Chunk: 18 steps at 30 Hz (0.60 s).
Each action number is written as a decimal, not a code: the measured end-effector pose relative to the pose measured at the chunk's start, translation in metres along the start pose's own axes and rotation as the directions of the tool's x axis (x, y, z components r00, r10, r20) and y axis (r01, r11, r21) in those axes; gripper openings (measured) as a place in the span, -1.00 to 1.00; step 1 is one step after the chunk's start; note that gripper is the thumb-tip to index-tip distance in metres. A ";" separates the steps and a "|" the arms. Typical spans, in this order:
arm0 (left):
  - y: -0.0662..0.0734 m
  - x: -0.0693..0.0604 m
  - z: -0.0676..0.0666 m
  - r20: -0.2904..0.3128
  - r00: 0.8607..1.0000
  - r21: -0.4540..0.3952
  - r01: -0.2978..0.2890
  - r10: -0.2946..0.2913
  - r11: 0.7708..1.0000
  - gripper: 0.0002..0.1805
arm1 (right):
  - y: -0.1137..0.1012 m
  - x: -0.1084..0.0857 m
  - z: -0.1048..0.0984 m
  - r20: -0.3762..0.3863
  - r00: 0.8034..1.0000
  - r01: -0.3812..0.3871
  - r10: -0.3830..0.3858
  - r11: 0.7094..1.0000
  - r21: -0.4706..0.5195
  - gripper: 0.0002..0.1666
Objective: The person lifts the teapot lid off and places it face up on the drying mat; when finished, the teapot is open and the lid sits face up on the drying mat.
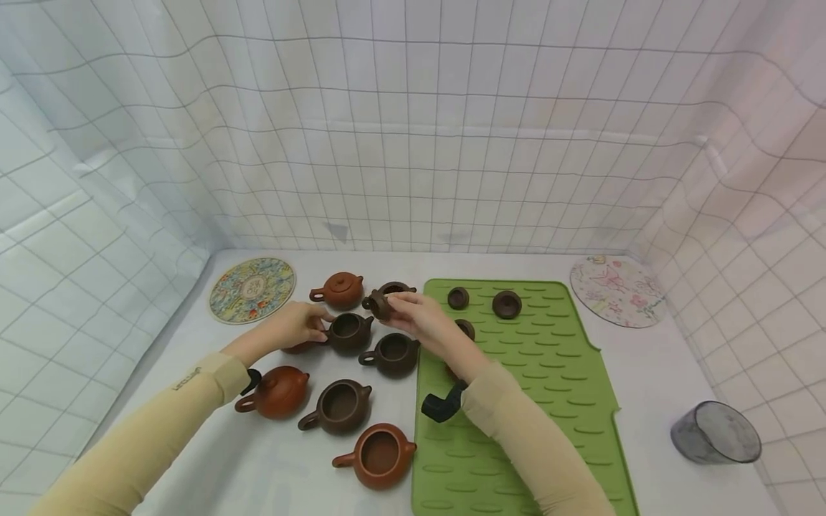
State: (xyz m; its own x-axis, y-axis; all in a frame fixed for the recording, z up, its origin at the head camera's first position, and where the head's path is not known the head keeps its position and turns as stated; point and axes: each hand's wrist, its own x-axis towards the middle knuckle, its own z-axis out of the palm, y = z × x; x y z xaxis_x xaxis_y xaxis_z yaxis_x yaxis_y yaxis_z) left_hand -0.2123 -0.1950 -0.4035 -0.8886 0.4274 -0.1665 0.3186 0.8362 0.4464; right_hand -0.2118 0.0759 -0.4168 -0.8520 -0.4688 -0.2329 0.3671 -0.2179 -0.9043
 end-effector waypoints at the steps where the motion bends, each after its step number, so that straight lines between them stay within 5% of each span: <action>1: 0.000 0.000 0.000 0.000 1.000 0.000 -0.001 0.001 1.000 -0.65 | 0.000 -0.003 -0.003 0.000 1.000 -0.003 0.003 0.999 0.033 -0.57; 8: -0.001 0.001 0.003 0.013 1.000 0.000 0.019 -0.019 1.000 -0.66 | 0.003 -0.026 -0.026 0.031 0.999 0.009 -0.013 0.993 0.117 -0.45; 18: 0.000 0.002 0.003 0.022 0.999 0.014 0.037 -0.037 0.999 -0.64 | -0.010 -0.070 -0.094 -0.014 0.997 0.076 -0.075 0.964 0.254 -0.73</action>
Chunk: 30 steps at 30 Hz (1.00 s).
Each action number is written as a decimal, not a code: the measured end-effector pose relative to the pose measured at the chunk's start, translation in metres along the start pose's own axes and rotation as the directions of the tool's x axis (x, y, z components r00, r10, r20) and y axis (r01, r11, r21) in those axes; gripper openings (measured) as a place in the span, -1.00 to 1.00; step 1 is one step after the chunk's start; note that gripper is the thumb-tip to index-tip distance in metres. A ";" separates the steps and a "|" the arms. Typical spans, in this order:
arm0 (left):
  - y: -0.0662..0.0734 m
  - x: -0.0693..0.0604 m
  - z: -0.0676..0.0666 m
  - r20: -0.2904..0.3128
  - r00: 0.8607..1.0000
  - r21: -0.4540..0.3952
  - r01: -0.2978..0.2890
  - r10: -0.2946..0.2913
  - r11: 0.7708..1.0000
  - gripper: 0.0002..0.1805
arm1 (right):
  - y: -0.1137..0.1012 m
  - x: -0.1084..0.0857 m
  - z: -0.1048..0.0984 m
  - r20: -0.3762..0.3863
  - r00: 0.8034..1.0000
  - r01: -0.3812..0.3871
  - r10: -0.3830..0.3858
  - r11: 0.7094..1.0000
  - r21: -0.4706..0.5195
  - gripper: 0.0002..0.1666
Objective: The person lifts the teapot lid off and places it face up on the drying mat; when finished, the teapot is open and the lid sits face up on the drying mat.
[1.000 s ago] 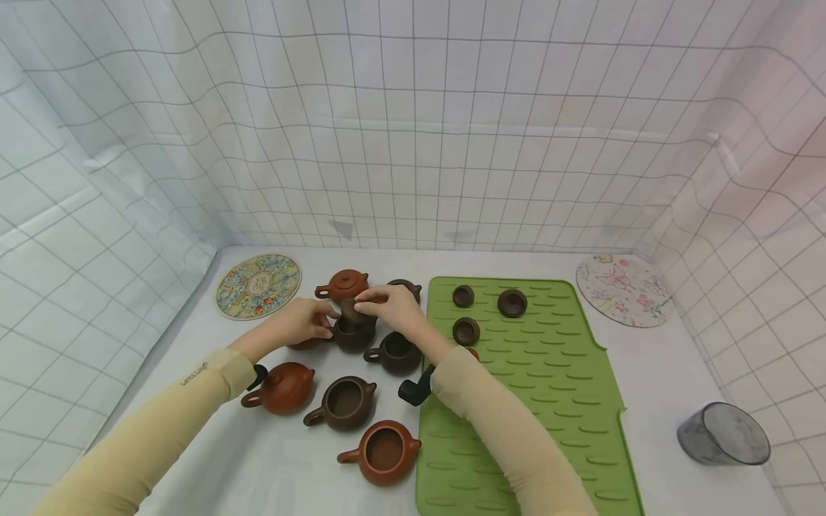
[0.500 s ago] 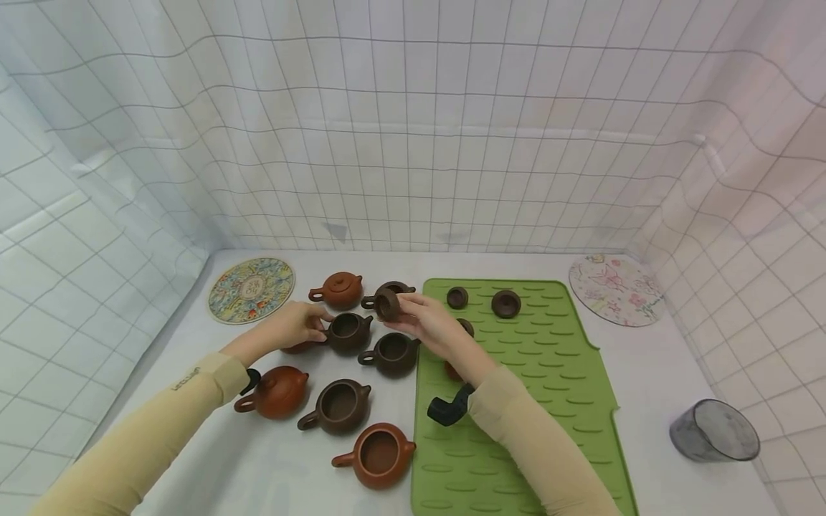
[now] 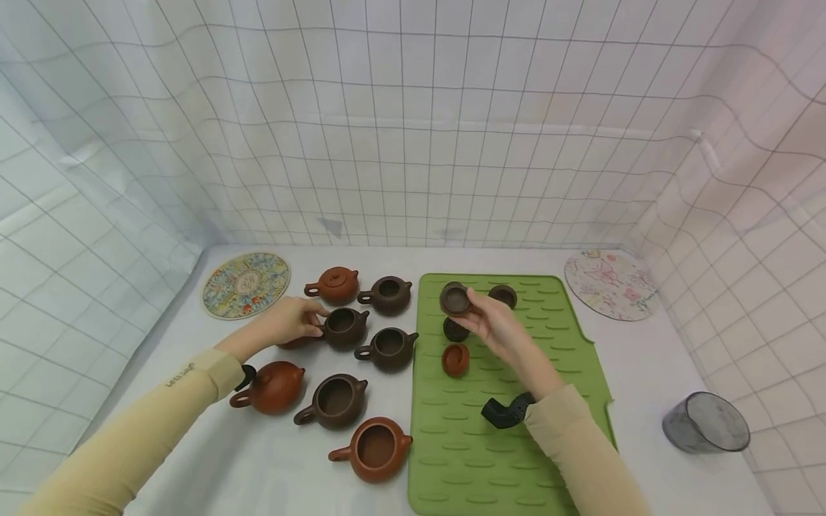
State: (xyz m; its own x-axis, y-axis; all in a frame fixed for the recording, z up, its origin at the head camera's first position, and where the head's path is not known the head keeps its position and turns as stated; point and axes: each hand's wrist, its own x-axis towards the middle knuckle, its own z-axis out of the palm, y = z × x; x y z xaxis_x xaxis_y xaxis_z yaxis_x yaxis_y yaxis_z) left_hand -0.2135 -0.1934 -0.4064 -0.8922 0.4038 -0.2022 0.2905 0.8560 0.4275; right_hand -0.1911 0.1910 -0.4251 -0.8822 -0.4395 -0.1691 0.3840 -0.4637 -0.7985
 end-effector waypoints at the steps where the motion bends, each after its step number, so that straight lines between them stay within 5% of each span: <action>1: 0.000 0.000 -0.001 0.001 1.000 0.001 0.001 -0.001 1.000 -0.64 | -0.003 -0.003 -0.008 -0.009 1.000 0.016 -0.016 1.000 -0.016 -0.74; 4: 0.001 0.000 -0.003 0.008 1.000 -0.001 0.005 -0.005 1.000 -0.63 | -0.009 -0.012 -0.029 -0.080 0.996 0.042 -0.048 0.996 -0.074 -0.71; 9: 0.002 -0.001 -0.004 0.007 1.000 -0.002 0.007 -0.007 1.000 -0.63 | -0.010 -0.021 -0.056 -0.235 0.972 -0.034 -0.026 0.969 -0.245 -0.22; 14: 0.001 -0.001 -0.002 0.006 1.000 -0.001 0.007 -0.007 1.000 -0.63 | -0.004 -0.025 -0.073 -0.246 0.969 -0.112 0.011 0.910 -0.399 -0.14; 18: 0.000 0.000 0.000 0.008 1.000 -0.003 0.017 -0.017 1.000 -0.63 | -0.001 -0.025 -0.080 -0.242 0.970 -0.128 -0.004 0.838 -0.530 -0.18; 24: 0.000 0.001 0.000 0.012 1.000 0.004 0.019 -0.019 1.000 -0.62 | 0.002 -0.023 -0.080 -0.309 0.951 -0.212 -0.026 0.672 -0.709 -0.24; 30: 0.000 0.001 -0.001 0.012 1.000 0.004 0.006 -0.006 1.000 -0.62 | 0.005 -0.020 -0.078 -0.370 0.925 -0.253 -0.085 0.588 -0.769 -0.35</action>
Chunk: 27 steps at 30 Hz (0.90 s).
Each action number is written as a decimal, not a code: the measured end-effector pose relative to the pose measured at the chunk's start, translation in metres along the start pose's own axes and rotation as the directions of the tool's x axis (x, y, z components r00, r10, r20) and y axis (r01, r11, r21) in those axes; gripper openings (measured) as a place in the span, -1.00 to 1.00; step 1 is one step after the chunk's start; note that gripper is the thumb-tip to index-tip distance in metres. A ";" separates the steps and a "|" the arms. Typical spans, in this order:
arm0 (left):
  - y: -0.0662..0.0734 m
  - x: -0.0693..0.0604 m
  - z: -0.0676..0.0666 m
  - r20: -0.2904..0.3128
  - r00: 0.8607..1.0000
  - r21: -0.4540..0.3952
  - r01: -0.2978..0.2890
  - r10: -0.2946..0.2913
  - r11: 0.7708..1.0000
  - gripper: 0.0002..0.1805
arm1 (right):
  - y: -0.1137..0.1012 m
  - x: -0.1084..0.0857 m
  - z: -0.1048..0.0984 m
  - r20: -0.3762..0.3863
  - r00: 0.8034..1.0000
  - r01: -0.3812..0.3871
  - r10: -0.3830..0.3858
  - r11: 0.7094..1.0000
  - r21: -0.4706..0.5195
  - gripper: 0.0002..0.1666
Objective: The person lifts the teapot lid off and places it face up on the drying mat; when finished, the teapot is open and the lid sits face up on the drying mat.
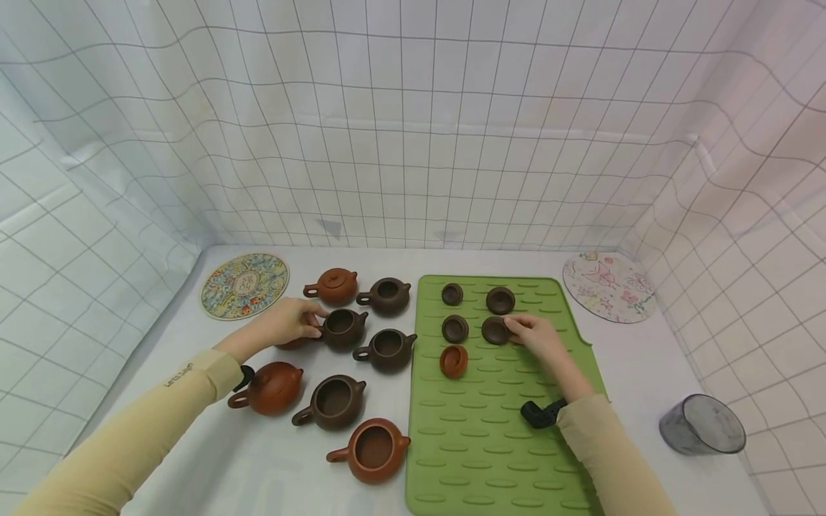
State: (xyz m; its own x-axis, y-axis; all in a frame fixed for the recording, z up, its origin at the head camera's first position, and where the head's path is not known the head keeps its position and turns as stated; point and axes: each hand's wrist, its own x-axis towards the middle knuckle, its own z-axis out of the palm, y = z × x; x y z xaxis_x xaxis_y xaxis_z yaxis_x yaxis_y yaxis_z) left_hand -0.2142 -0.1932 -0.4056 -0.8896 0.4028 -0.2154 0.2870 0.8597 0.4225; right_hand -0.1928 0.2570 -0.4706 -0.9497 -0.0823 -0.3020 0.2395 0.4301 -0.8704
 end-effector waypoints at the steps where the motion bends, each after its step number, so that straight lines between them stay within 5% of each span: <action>1: 0.000 0.000 0.000 -0.001 1.000 0.001 -0.005 0.005 1.000 -0.62 | 0.000 0.000 0.001 -0.005 1.000 0.000 -0.001 1.000 -0.007 -0.36; 13: 0.003 -0.002 -0.002 0.014 1.000 0.008 0.004 -0.004 1.000 -0.61 | -0.004 0.000 0.002 -0.010 1.000 0.003 -0.004 0.996 -0.094 -0.32; 17: 0.002 -0.004 -0.005 0.009 1.000 0.001 -0.008 0.008 1.000 -0.60 | -0.009 0.001 0.001 -0.043 0.997 0.055 -0.064 0.982 -0.183 -0.37; 22: 0.003 -0.009 -0.021 -0.040 0.999 -0.063 -0.031 0.028 0.998 -0.60 | -0.025 0.001 -0.002 -0.089 0.982 0.140 -0.168 0.954 -0.265 -0.44; 27: -0.001 -0.009 -0.040 -0.115 0.993 -0.080 -0.028 0.018 0.996 -0.62 | -0.050 0.005 -0.003 -0.085 0.970 0.206 -0.228 0.955 -0.214 -0.44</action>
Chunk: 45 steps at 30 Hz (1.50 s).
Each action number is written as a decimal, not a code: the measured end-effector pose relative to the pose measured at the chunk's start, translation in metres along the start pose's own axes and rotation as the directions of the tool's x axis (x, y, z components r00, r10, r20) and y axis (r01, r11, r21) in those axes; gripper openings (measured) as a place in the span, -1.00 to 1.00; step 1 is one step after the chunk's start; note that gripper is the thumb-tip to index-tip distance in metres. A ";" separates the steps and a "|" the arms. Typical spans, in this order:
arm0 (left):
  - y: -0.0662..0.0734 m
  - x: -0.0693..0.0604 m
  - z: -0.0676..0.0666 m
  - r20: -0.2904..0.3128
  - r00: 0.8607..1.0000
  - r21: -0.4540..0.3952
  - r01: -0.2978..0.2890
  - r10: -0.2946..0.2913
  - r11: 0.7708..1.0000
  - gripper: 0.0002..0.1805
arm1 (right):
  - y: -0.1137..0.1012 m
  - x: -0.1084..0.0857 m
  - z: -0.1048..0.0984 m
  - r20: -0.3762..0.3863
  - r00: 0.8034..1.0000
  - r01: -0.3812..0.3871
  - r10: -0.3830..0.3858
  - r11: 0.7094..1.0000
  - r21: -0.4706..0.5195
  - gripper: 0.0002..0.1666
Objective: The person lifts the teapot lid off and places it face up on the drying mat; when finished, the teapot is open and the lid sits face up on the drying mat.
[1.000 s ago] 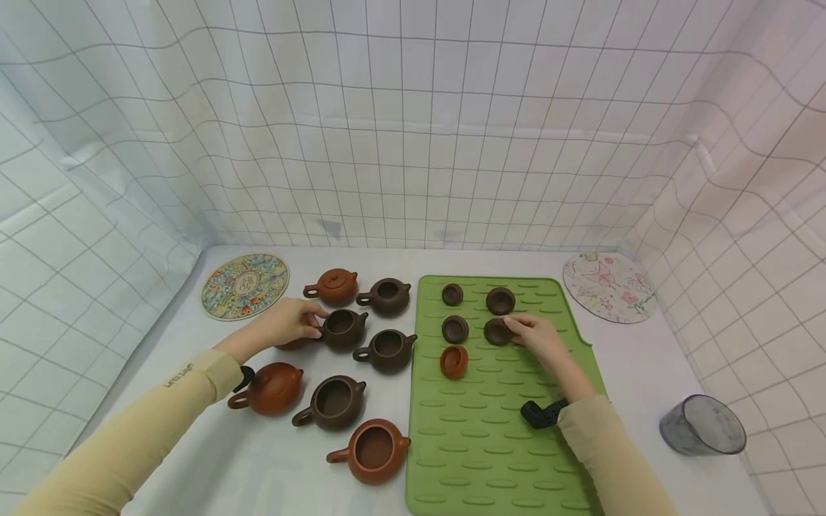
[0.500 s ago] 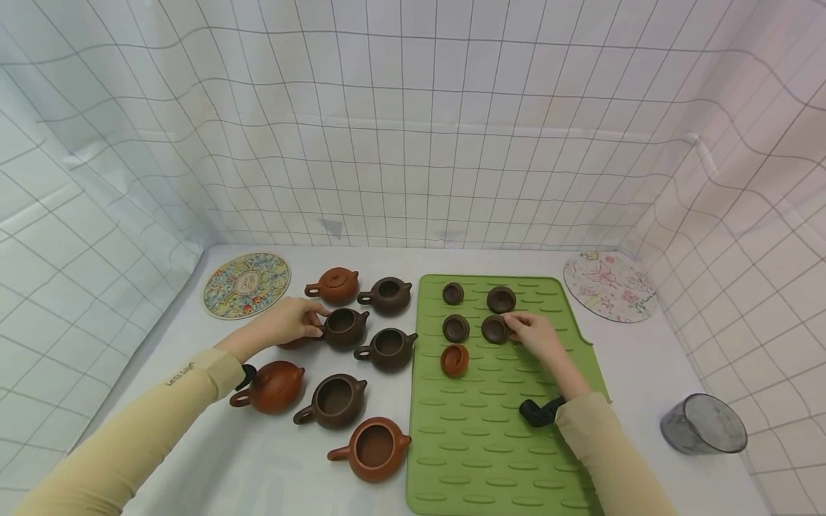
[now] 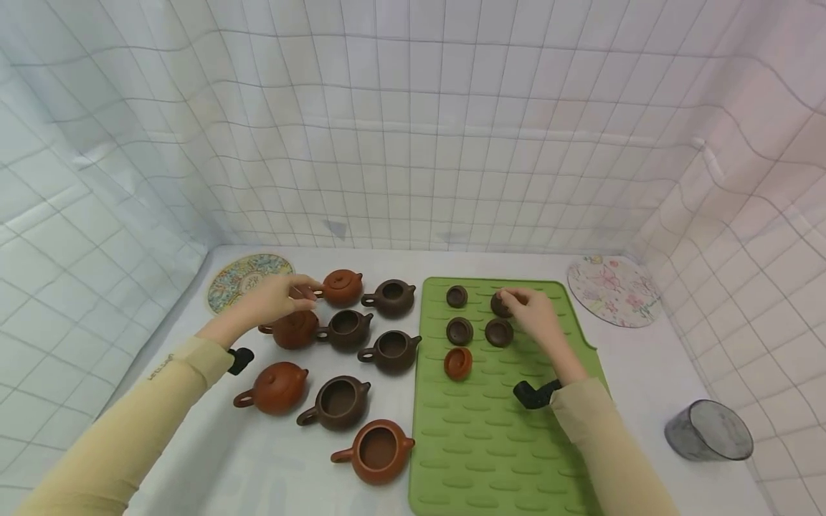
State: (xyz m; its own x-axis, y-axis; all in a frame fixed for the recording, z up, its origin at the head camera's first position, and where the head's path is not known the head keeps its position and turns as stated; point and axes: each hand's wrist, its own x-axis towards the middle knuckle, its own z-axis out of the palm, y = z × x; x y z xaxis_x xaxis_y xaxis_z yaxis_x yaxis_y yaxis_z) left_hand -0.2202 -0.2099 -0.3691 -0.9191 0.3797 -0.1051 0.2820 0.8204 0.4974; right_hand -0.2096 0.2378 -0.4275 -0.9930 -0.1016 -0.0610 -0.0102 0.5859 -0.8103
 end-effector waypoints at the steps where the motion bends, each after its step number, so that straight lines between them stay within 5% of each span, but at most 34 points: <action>1: -0.001 0.002 -0.003 -0.014 1.000 0.000 0.004 -0.004 1.000 -0.62 | -0.006 0.003 0.001 0.003 1.000 0.012 -0.012 1.000 0.022 -0.45; 6: -0.011 0.012 -0.009 -0.060 0.997 -0.022 0.056 -0.057 0.998 -0.62 | -0.042 0.025 0.023 0.035 0.993 0.108 -0.111 0.990 0.087 -0.52; 14: -0.023 0.028 -0.008 -0.083 0.988 -0.080 0.123 -0.130 0.989 -0.65 | -0.110 0.068 0.090 0.109 0.963 0.241 -0.245 0.969 0.048 -0.61; 22: -0.032 0.041 -0.003 -0.038 0.985 -0.080 0.165 -0.168 0.983 -0.64 | -0.156 0.086 0.145 0.199 0.946 0.257 -0.255 0.966 0.013 -0.66; 29: -0.037 0.043 0.000 0.003 0.983 -0.034 0.185 -0.185 0.982 -0.64 | -0.172 0.097 0.175 0.235 0.937 0.280 -0.259 0.958 -0.060 -0.70; 37: -0.034 0.049 0.005 0.000 0.989 0.047 0.146 -0.146 0.988 -0.69 | -0.180 0.105 0.191 0.230 0.950 0.247 -0.212 0.959 -0.140 -0.69; 45: -0.030 0.056 0.010 -0.001 0.986 0.028 0.168 -0.168 0.985 -0.68 | -0.182 0.110 0.202 0.231 0.956 0.230 -0.179 0.949 -0.217 -0.73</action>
State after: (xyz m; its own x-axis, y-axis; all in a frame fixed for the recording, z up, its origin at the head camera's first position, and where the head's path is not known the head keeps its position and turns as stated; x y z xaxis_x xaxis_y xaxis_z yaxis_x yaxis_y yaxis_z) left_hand -0.2774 -0.2096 -0.3984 -0.9537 0.2360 -0.1864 0.1312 0.8843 0.4482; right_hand -0.2937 -0.0420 -0.4047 -0.9204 -0.3881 -0.0482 -0.2637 0.7069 -0.6563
